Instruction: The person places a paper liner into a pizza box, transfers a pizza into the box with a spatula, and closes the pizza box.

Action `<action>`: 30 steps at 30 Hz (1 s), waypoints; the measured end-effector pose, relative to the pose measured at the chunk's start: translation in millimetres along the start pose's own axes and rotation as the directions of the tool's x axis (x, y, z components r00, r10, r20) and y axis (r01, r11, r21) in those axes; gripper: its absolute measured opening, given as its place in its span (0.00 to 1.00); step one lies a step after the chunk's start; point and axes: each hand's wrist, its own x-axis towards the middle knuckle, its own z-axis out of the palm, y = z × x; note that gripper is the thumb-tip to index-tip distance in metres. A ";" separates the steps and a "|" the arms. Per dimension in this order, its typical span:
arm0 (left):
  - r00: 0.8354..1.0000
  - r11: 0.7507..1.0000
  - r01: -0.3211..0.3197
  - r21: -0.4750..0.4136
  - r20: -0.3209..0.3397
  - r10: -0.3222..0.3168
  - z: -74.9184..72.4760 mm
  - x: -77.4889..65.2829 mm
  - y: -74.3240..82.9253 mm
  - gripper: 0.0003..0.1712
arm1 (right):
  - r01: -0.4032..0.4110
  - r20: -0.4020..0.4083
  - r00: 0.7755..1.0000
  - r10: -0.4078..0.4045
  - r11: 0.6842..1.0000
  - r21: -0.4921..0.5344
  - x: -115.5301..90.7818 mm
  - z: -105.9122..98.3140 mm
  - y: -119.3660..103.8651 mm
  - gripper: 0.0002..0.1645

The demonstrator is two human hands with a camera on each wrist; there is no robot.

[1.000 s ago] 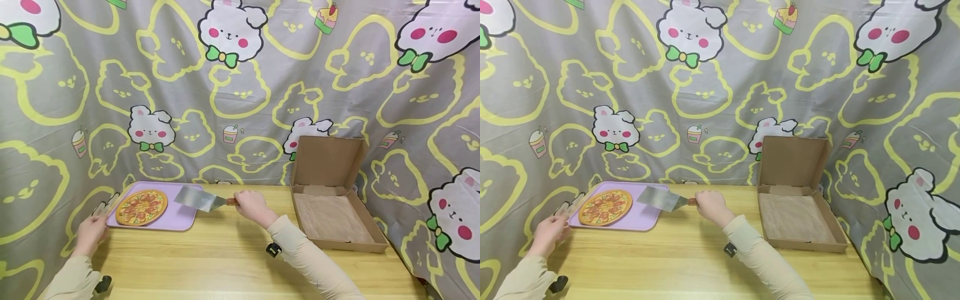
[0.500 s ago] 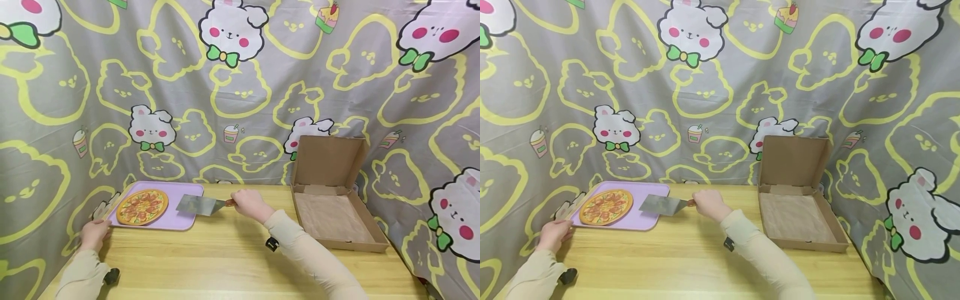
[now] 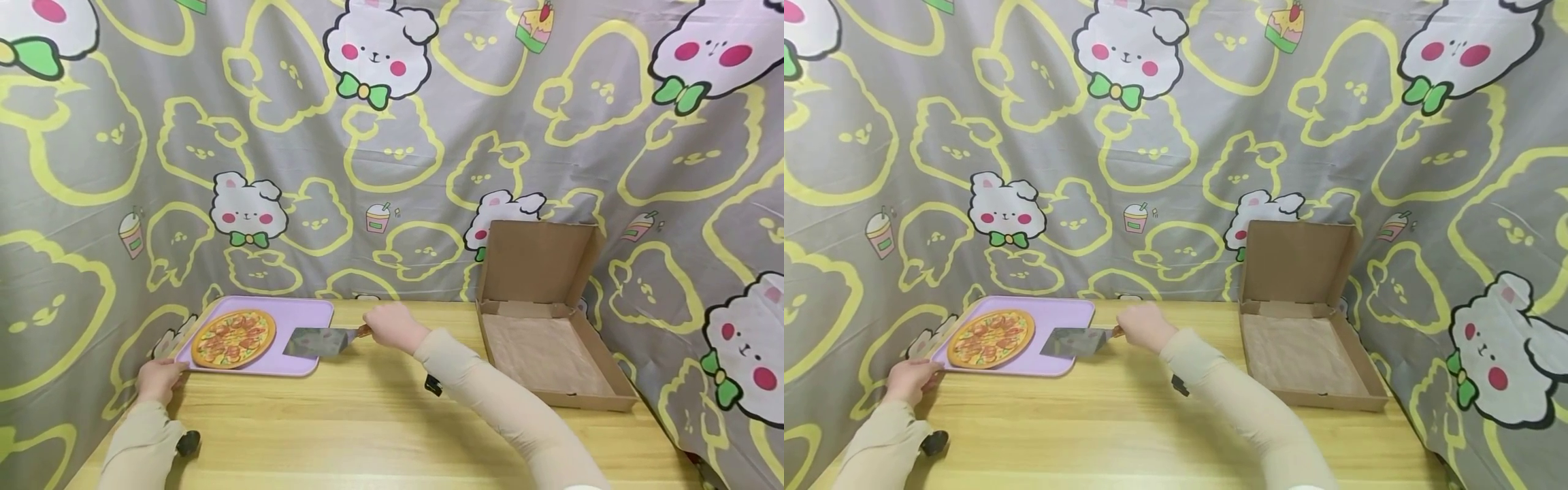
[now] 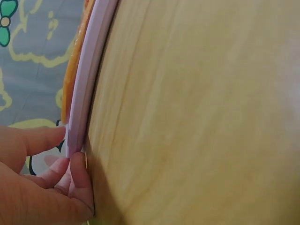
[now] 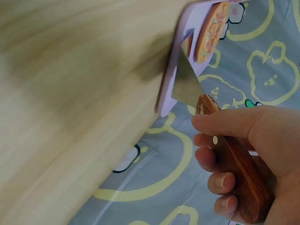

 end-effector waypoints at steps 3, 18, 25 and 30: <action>1.000 0.999 0.012 0.044 -0.006 -0.012 -1.0 0.9 0.1 0.32 | 0.031 0.008 0.999 -0.031 0.999 -0.041 8.3 -5.9 -2.0 0.09; 0.999 0.999 0.039 0.020 0.002 -0.039 -0.1 7.6 -1.2 0.32 | -0.015 0.154 0.987 0.039 0.988 -0.155 45.0 -42.2 -20.5 0.18; 0.999 0.999 0.032 -0.011 -0.012 -0.032 0.9 8.7 -2.0 0.30 | -0.018 0.131 0.990 0.043 0.982 -0.186 59.1 -45.0 -23.0 0.17; 0.999 0.999 0.036 0.009 -0.003 -0.036 -1.6 5.4 -0.7 0.30 | -0.009 0.152 0.988 0.038 0.983 -0.182 70.1 -50.7 -29.7 0.18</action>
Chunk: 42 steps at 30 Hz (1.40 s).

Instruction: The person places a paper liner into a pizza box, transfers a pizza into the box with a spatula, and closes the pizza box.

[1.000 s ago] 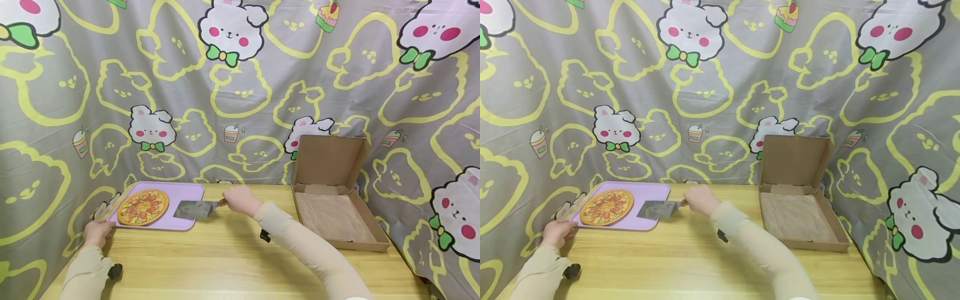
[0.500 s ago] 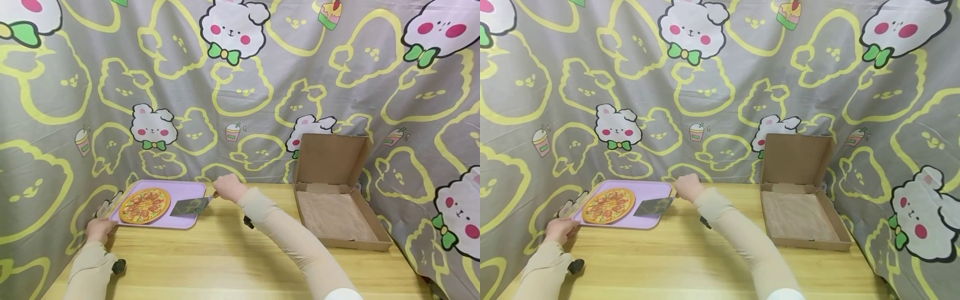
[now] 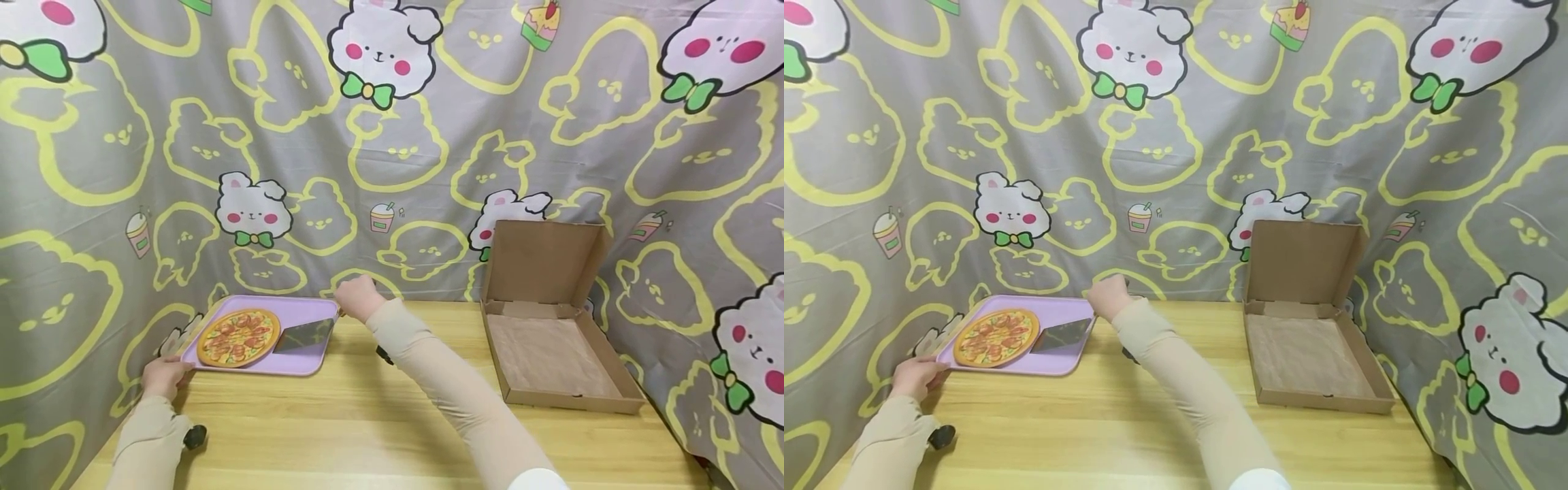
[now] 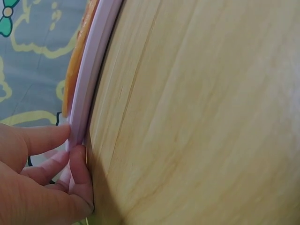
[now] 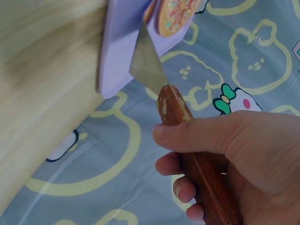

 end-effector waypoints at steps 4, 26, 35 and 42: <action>1.000 1.000 0.001 0.012 0.025 -0.001 -1.2 -2.7 -1.5 0.31 | -0.009 0.009 1.000 0.009 1.000 -0.009 4.6 -6.9 -4.4 0.17; 0.997 0.990 0.060 -0.130 0.064 -0.052 -4.7 6.6 -3.4 0.30 | -0.049 0.003 0.999 0.049 0.994 0.096 27.3 29.8 -75.7 0.15; 0.996 0.989 0.046 -0.141 0.083 -0.034 -2.6 4.4 0.4 0.33 | -0.063 -0.014 0.998 0.065 0.989 0.137 33.0 37.4 -93.2 0.14; 0.997 0.982 0.048 -0.182 0.074 -0.035 -2.4 3.7 -0.6 0.33 | -0.075 -0.005 0.997 0.077 0.981 0.180 37.9 44.2 -106.9 0.14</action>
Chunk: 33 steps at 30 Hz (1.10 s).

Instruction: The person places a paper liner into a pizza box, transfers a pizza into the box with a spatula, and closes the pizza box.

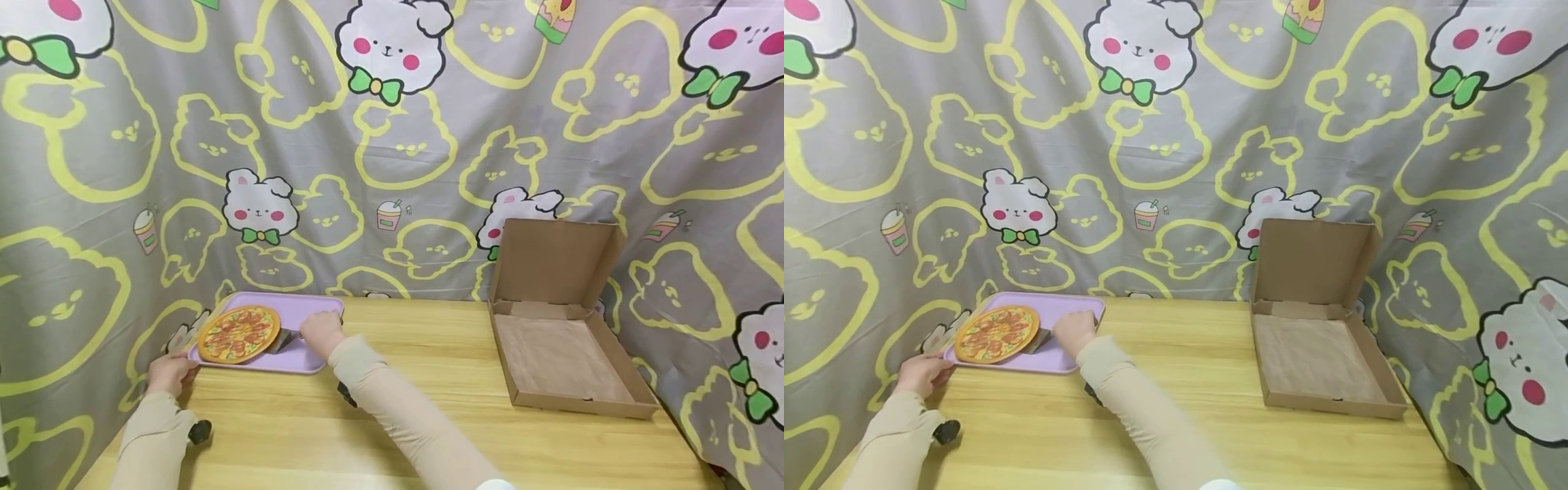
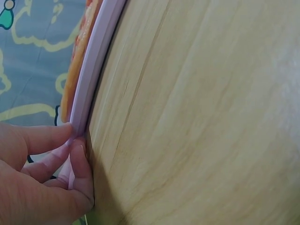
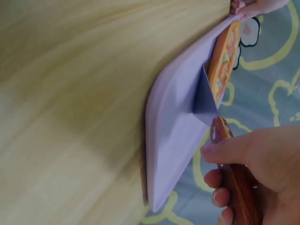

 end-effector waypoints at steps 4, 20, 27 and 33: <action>1.000 1.000 0.017 -0.010 0.008 -0.017 2.0 -0.3 -2.1 0.33 | -0.021 0.011 1.000 0.021 1.000 0.003 1.4 6.1 -10.0 0.13; 0.999 0.999 0.032 -0.030 -0.038 -0.033 8.0 -0.9 1.9 0.32 | -0.072 -0.060 0.995 0.074 0.997 0.030 3.0 16.1 -18.2 0.11; 0.997 0.999 0.049 -0.012 -0.056 -0.049 6.0 -0.3 4.0 0.31 | -0.064 -0.082 0.994 0.067 0.997 0.042 2.0 16.3 -10.4 0.09; 0.995 0.996 0.072 -0.047 -0.072 -0.076 4.2 0.4 3.6 0.31 | -0.059 -0.062 0.996 0.062 0.997 0.043 -1.4 16.6 1.1 0.08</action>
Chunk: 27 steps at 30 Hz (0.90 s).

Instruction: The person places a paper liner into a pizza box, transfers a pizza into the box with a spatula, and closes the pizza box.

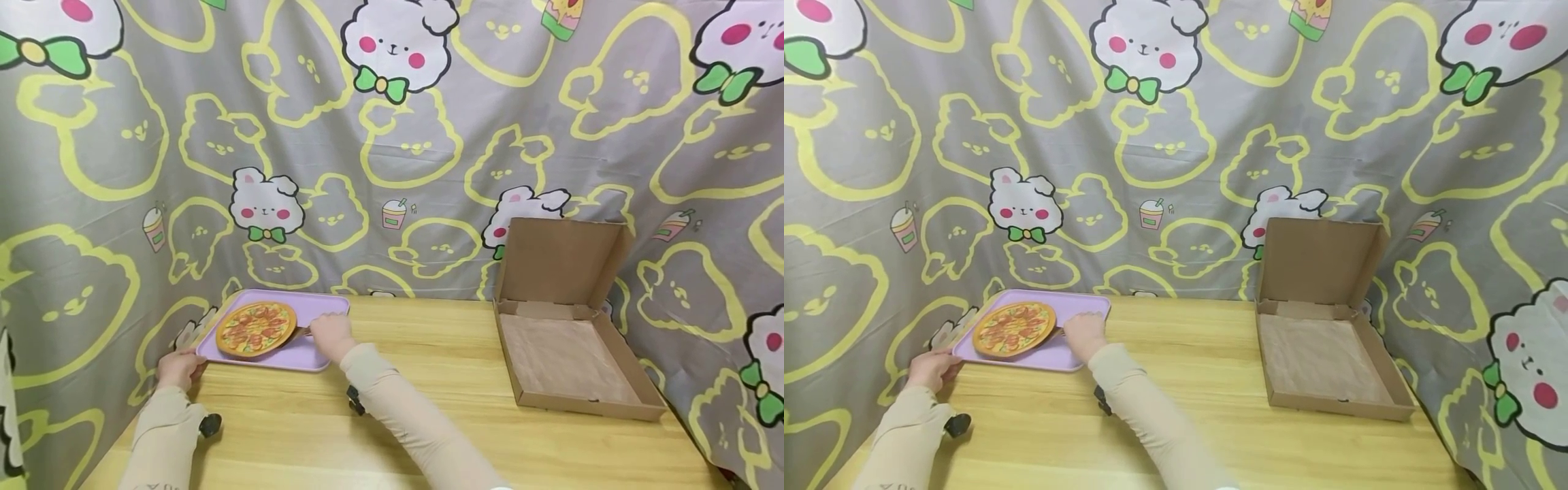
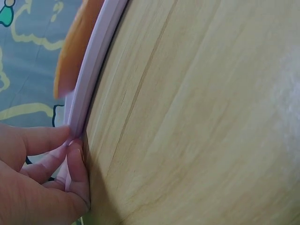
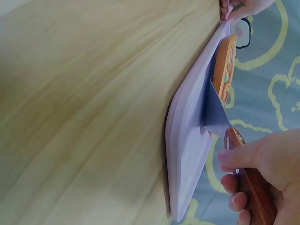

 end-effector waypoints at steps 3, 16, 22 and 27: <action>1.000 1.000 0.006 -0.004 -0.009 -0.006 0.2 0.6 -1.0 0.30 | 0.001 -0.001 1.000 -0.001 1.000 -0.002 -3.2 -0.4 8.6 0.09; 1.000 0.999 0.002 -0.043 0.001 -0.002 -0.9 -2.2 -1.1 0.33 | 0.012 -0.058 0.998 -0.011 1.000 0.002 -26.3 -1.5 51.8 0.04; 1.000 0.999 -0.030 -0.038 0.002 0.030 -0.8 -4.4 -1.5 0.32 | 0.012 -0.053 0.999 -0.012 1.000 0.016 -39.7 -5.5 66.4 0.06; 0.998 0.998 -0.056 -0.022 -0.011 0.055 -0.3 -6.4 -2.8 0.30 | 0.027 -0.081 0.996 -0.025 0.999 0.029 -50.1 -6.8 76.1 0.06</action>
